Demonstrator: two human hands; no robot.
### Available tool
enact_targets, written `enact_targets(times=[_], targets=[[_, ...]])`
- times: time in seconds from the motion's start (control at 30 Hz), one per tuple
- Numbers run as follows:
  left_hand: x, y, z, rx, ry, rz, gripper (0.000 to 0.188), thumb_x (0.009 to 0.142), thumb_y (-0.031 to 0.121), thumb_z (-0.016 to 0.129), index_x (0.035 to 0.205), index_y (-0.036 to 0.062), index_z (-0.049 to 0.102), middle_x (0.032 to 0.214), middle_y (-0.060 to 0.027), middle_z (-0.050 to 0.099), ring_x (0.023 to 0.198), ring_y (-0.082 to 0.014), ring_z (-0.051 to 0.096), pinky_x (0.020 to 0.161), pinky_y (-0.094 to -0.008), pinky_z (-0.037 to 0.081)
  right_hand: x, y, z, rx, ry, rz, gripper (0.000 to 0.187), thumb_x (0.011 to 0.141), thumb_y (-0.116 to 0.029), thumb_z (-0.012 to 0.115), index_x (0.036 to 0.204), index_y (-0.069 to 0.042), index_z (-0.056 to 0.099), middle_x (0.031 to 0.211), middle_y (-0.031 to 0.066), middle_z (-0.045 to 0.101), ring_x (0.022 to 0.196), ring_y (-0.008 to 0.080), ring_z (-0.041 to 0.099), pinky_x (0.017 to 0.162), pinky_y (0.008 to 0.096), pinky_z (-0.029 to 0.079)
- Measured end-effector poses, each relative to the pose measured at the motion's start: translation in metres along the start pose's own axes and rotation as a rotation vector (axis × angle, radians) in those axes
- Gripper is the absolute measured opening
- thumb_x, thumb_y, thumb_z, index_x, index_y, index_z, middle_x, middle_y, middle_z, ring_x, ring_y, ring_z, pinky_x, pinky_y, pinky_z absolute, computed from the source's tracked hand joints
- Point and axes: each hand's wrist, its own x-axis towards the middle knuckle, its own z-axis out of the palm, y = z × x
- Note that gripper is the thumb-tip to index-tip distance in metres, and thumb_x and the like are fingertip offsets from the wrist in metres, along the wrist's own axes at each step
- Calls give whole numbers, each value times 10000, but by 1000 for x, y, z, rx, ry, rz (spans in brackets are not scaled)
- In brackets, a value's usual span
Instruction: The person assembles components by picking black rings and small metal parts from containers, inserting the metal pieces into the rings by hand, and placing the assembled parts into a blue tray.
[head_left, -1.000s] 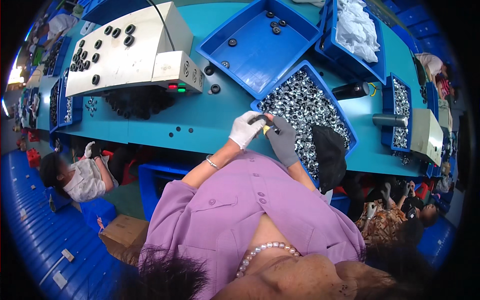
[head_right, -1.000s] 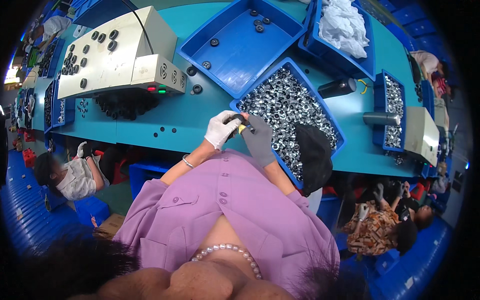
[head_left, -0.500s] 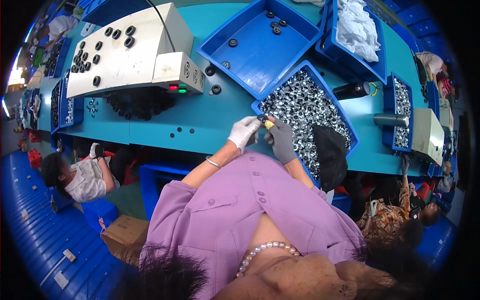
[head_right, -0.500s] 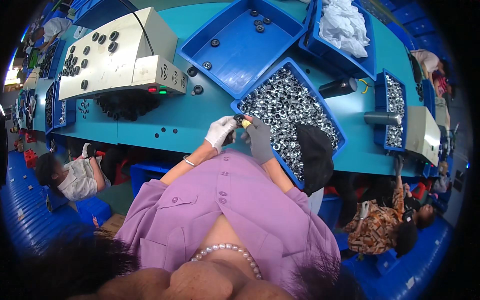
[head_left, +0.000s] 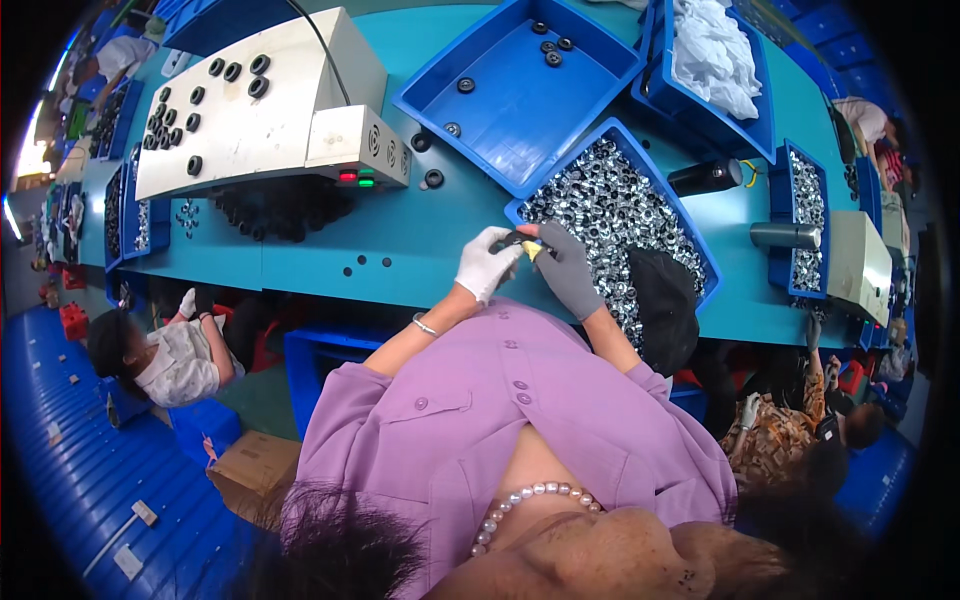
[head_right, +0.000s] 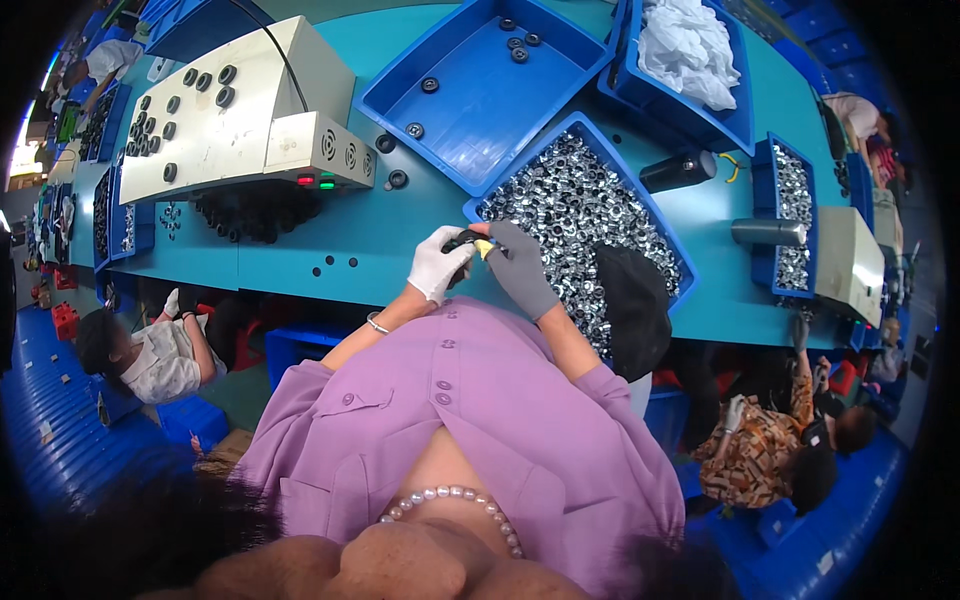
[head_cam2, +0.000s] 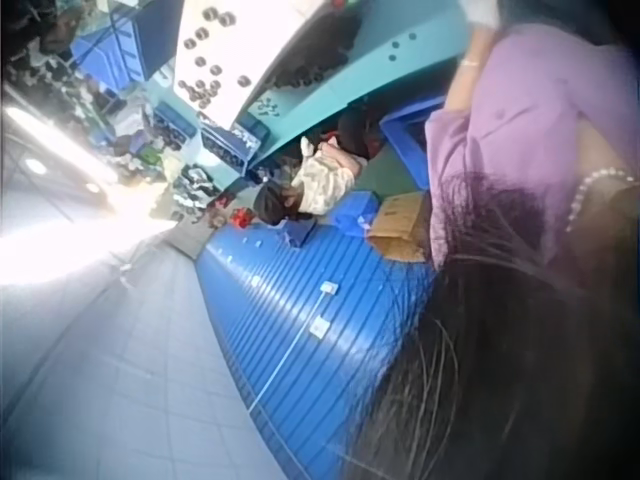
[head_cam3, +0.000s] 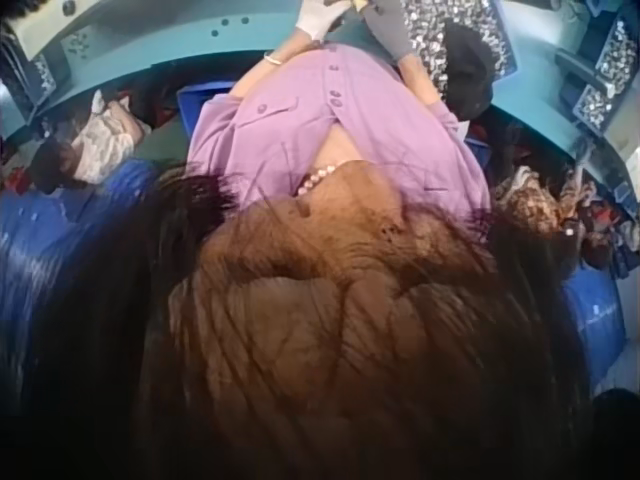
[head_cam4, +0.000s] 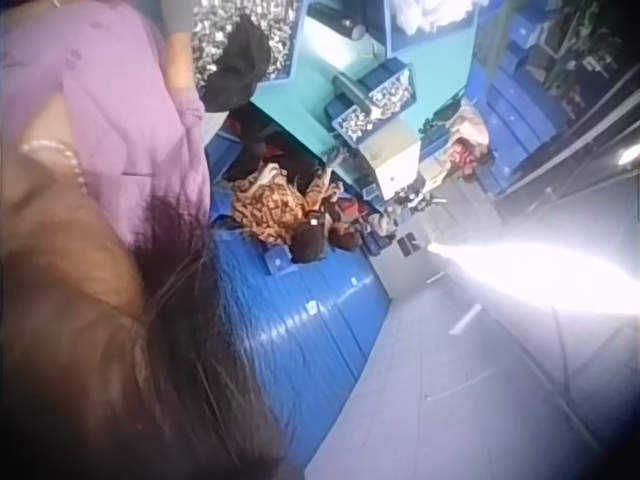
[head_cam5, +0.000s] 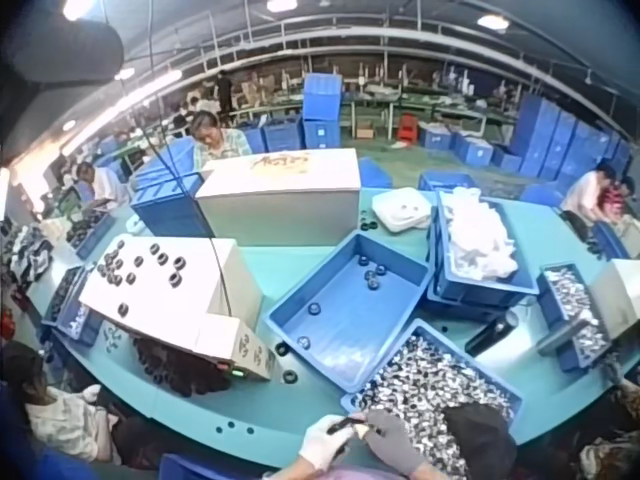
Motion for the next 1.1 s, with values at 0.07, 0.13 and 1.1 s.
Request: enact_targets(times=[0.07,0.13,1.1], targets=[[-4,2,0,-311,-39,-201,172,901,120,652,1018,-2,624,777,-56,646,611,-102,593,514,-244,468,-3,-5,7,126,25,148,367,843,49,484,1163,-18,651,997,66,627,729,104,591,624,244,489],[-6,-4,1,-437,-21,-210,185,893,133,677,1019,8,627,766,-57,648,557,-97,576,497,-243,451,-4,-5,12,206,51,194,337,855,41,492,1151,-1,647,1017,68,626,664,100,572,613,240,487],[-3,6,-10,-241,-163,-247,213,873,94,670,1061,-7,660,750,-12,617,541,-77,540,479,-234,439,-10,2,1,340,15,387,220,962,-194,551,1065,-37,665,640,-35,563,504,22,444,467,182,320]])
